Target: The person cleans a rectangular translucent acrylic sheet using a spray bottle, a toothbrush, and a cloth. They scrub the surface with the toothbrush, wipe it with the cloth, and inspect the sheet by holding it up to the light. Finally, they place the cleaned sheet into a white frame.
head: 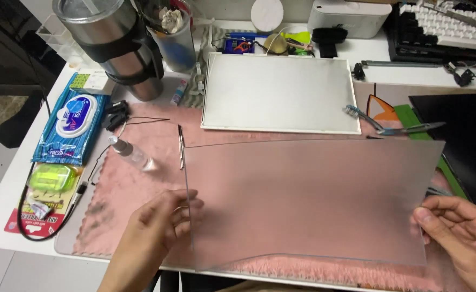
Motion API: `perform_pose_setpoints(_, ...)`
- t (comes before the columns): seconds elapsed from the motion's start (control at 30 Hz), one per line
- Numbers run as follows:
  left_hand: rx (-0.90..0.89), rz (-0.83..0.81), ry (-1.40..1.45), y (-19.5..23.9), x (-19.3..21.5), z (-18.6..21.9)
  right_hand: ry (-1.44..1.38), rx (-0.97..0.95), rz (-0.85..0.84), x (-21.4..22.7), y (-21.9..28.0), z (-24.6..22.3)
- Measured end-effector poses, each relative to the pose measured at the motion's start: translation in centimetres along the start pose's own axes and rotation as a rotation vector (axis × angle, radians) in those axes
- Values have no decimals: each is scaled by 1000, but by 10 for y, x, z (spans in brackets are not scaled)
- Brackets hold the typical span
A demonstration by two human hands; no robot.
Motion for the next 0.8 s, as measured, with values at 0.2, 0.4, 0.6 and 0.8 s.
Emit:
perform_pose_setpoints(0.2,-123,31,-548,-13,-13,10,91,-56,37,2,-14,9)
perform_pose_setpoints(0.4,-156,112,-651,-31,-28,24,69,-155,78,-6,-10,-32)
perform_pose_setpoints(0.6,-386,-14,-818,-34,-43,48,-45,81,-45,8,-40,-5)
perform_pose_setpoints(0.8,-491,29,-754,-25,-68,77,-90,164,-58,5,-74,-22)
Point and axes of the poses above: each hand's wrist, its own y-axis away from the middle knuckle, its own x-axis out of the back of the hand, z = x × y, the point moved 2 cm from there along -y, towards the middle knuckle
